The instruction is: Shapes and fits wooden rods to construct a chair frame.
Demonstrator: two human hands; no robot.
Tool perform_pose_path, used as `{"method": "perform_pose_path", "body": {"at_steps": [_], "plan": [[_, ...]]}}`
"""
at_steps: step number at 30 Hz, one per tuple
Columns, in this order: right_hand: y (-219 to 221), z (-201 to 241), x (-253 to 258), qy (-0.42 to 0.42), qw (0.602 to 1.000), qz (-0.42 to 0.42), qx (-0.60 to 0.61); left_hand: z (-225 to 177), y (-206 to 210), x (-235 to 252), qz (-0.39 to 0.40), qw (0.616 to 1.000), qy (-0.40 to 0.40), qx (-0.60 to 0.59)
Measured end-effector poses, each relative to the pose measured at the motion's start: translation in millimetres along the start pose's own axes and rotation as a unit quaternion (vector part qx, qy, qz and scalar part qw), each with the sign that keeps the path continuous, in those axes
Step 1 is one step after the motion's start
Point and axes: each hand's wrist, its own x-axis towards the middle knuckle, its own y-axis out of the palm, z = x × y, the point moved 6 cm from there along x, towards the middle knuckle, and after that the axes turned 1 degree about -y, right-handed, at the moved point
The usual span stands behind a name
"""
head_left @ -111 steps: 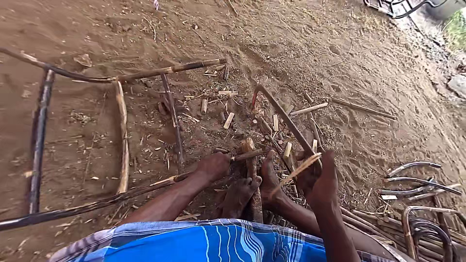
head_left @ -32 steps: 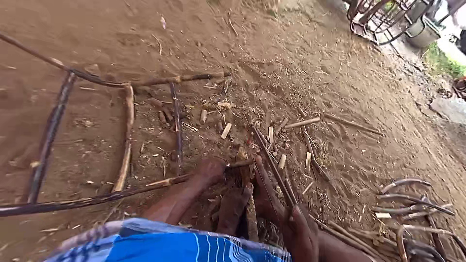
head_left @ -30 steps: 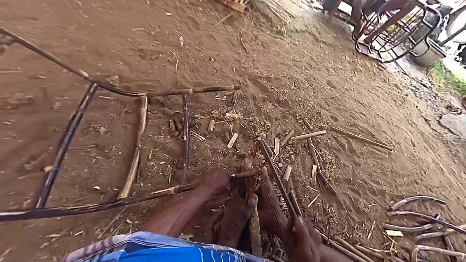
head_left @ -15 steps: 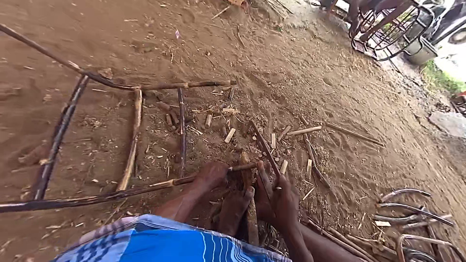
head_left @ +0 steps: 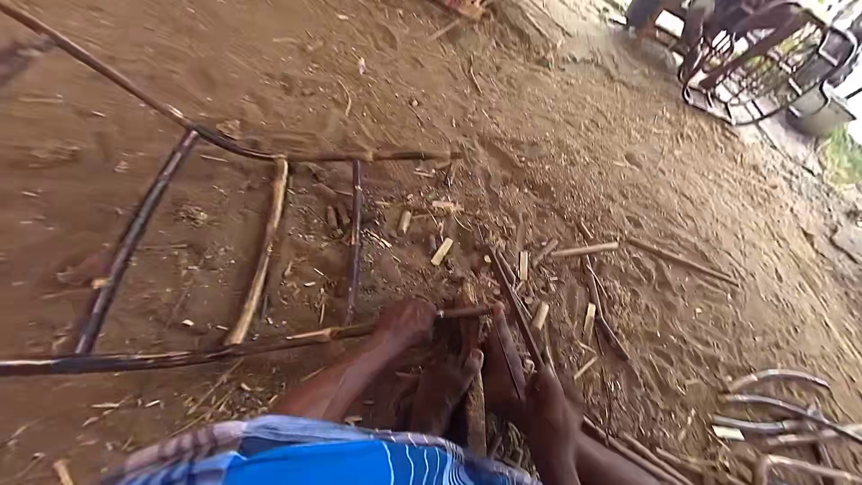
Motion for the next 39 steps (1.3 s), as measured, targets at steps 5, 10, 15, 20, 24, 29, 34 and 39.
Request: {"method": "perform_pose_path", "body": {"at_steps": [5, 10, 15, 20, 24, 29, 34, 39], "plan": [[2, -2, 12, 0.054, 0.998, 0.012, -0.025, -10, -11, -6, 0.075, 0.997, 0.027, -0.001], [0, -7, -3, 0.002, 1.0, -0.002, 0.013, 3, 6, 4, -0.001, 1.0, 0.004, 0.012], [3, -9, 10, 0.022, 0.999, 0.016, -0.024, -11, -20, -4, 0.091, 0.995, 0.031, 0.002], [-3, -10, -4, 0.004, 1.0, 0.006, 0.026, 4, -23, 7, 0.083, 0.996, 0.019, -0.002], [24, -5, 39, 0.051, 0.997, 0.026, 0.048, -8, -12, 3, 0.079, 0.996, 0.049, -0.01], [-21, -4, -23, 0.005, 0.995, 0.016, 0.094, -2, -29, 0, 0.079, 0.997, 0.012, 0.002], [25, -13, 39, 0.004, 0.998, 0.03, 0.06, -3, -10, 4, 0.054, 0.997, 0.058, -0.008], [-33, 1, -38, -0.001, 1.0, 0.007, 0.025, -2, -34, -8, 0.086, 0.996, 0.009, 0.001]]}}
